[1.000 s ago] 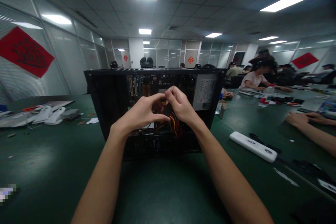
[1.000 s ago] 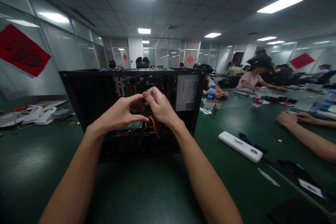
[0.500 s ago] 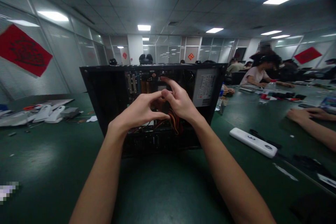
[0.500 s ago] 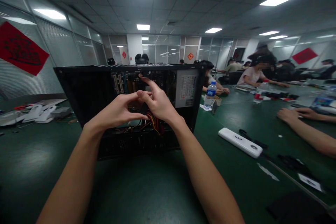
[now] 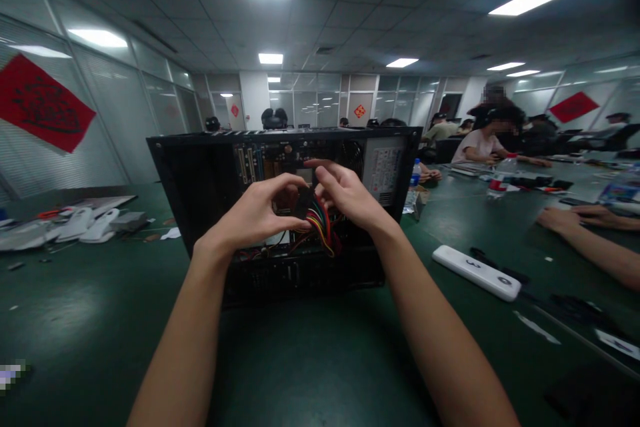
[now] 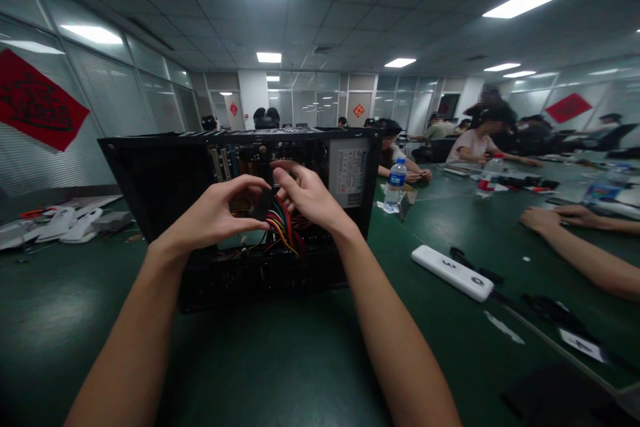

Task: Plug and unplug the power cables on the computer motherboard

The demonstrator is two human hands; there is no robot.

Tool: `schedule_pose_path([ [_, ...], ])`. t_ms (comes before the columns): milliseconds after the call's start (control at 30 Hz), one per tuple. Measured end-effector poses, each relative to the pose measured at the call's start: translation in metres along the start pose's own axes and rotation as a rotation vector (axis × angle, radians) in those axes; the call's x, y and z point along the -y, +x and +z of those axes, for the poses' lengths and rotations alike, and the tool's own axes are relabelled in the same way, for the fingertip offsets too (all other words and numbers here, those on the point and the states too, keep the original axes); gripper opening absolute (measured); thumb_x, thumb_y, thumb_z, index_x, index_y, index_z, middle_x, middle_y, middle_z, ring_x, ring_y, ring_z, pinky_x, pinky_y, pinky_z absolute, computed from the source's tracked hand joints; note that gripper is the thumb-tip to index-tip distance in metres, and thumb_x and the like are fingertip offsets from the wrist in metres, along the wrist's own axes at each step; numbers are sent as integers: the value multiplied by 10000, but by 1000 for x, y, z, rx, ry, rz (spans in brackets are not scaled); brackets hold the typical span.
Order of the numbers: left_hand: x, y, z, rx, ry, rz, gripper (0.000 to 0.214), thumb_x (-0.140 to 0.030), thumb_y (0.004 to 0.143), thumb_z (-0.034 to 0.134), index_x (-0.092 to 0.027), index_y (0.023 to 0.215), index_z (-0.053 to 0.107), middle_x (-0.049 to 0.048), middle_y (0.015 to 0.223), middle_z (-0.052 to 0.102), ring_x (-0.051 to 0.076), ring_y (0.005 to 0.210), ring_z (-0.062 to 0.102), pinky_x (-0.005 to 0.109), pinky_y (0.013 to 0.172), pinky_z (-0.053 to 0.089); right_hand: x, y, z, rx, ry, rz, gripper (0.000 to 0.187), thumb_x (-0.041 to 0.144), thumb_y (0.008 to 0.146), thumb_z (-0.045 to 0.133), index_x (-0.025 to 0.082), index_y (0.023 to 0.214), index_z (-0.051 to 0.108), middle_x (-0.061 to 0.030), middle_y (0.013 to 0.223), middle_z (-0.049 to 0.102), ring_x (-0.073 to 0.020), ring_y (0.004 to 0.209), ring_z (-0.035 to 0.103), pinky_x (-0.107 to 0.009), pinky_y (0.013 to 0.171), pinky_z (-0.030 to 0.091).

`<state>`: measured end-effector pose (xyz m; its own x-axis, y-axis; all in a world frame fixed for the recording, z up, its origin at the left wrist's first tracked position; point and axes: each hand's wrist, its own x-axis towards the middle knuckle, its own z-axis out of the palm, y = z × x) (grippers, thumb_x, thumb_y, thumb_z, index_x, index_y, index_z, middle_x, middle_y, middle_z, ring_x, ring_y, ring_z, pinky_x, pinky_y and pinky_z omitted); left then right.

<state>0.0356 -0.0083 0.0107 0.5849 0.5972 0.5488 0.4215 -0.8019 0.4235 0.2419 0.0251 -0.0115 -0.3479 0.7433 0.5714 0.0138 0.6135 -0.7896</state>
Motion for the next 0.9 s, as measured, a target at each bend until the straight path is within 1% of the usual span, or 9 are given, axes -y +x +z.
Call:
schedule_pose_path([
  [67, 2, -1, -2, -16, 11, -10, 571, -454, 712, 799, -201, 1178, 588, 40, 1031, 663, 194, 879, 644, 324, 783, 533, 4, -2, -4, 41, 54, 27, 559, 534, 874, 619, 147, 1267, 526, -6, 754, 633, -111, 641, 601, -210, 565, 494],
  [133, 4, -1, -3, -29, 21, -11, 577, -463, 720, 790, -197, 1188, 581, 51, 1056, 663, 199, 894, 646, 331, 792, 533, 7, -4, -7, 64, 58, 23, 525, 423, 830, 699, 140, 1243, 539, -3, 768, 643, -107, 661, 600, -211, 594, 496],
  [233, 6, 0, -2, -37, 51, -10, 577, -469, 728, 782, -196, 1193, 577, 55, 1066, 662, 202, 903, 644, 332, 792, 532, 10, -6, -7, 91, 14, 8, 490, 328, 802, 719, 134, 1223, 561, 19, 719, 616, -97, 617, 557, -208, 558, 459],
  [367, 5, 1, 0, -15, 72, -38, 563, -456, 749, 769, -201, 1209, 567, 43, 1041, 669, 194, 867, 645, 318, 750, 535, 11, -6, -6, 87, -21, 4, 473, 304, 808, 697, 114, 1222, 570, 17, 698, 604, -100, 597, 534, -215, 539, 429],
  [433, 5, 1, 0, 2, 74, -46, 566, -451, 756, 763, -208, 1229, 569, 38, 1042, 675, 193, 861, 649, 320, 755, 539, 12, -6, -5, 84, -33, 5, 481, 294, 805, 697, 99, 1225, 566, 13, 692, 606, -102, 594, 533, -219, 542, 429],
  [533, 5, 1, 1, 26, 67, -37, 593, -452, 756, 765, -223, 1269, 574, 42, 1086, 685, 209, 921, 661, 343, 825, 546, 14, -6, -6, 85, -44, -5, 490, 287, 798, 699, 92, 1226, 562, 10, 688, 610, -109, 597, 542, -227, 557, 442],
  [700, 7, 2, 3, 37, -2, -28, 605, -416, 768, 762, -241, 1311, 560, 55, 1245, 660, 225, 1070, 656, 363, 955, 530, 14, -6, -6, 68, -76, -21, 469, 281, 800, 690, 101, 1217, 572, 7, 698, 623, -119, 633, 566, -235, 578, 452],
  [800, 7, 3, 4, 30, 1, -24, 599, -406, 772, 760, -244, 1314, 563, 54, 1271, 650, 224, 1085, 652, 364, 968, 525, 13, -5, -5, 50, -98, -33, 428, 270, 801, 683, 104, 1185, 595, 7, 704, 630, -116, 638, 567, -234, 577, 446],
  [900, 6, 4, 5, 23, 23, -26, 598, -434, 763, 763, -224, 1292, 578, 60, 1219, 670, 228, 1049, 661, 368, 943, 534, 13, -6, -5, 42, -120, -54, 409, 268, 795, 686, 101, 1162, 614, -6, 726, 648, -121, 663, 580, -239, 599, 456],
])
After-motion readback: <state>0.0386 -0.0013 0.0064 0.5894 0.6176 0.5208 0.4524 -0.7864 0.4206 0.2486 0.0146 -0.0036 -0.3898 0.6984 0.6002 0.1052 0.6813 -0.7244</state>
